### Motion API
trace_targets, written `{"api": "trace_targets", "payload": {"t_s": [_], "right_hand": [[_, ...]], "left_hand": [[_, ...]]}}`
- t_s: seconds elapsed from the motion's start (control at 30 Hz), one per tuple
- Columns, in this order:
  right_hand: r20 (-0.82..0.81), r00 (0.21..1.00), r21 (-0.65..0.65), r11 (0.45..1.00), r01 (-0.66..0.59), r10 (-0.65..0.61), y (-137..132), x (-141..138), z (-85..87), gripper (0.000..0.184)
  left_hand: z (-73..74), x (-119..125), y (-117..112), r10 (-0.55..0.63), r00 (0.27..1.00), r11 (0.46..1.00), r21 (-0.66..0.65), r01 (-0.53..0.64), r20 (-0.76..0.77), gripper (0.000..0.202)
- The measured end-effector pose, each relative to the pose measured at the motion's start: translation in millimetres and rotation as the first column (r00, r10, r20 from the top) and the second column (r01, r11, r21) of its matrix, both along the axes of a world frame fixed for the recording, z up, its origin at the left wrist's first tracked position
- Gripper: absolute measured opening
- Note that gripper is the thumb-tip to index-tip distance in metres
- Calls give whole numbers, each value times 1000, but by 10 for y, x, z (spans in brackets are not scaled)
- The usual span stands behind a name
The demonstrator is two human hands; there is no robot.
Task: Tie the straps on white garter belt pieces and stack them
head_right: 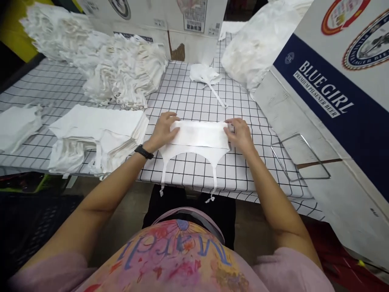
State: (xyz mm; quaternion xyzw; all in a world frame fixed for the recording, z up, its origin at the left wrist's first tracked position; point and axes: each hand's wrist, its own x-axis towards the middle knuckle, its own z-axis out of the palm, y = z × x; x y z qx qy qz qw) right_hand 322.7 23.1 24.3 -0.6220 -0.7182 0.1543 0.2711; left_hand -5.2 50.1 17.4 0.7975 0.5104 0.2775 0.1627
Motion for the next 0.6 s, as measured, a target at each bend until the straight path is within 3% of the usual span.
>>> {"api": "trace_targets", "payload": {"t_s": [0.07,0.13,0.23,0.4,0.6], "right_hand": [[95,994,-7,999,-51,51,-130,68,-36,38],[160,987,-13,1000,10,-8,-216,141,-67,38],[158,982,33,995,96,-100,-291,203,-104,33],[133,987,49,996,79,-85,-390,133,-182,25],[171,974,49,988,143,-149,-352,185,-296,16]], "left_hand": [[-9,189,-184,-191,981,981,-24,190,-38,27],[2,365,-354,-330,942,944,-43,328,-61,28],[29,553,-535,-436,894,900,-38,434,-105,27],[24,639,-619,-430,881,900,-9,437,-197,20],[-55,579,-601,-399,906,915,9,404,-143,18]]}}
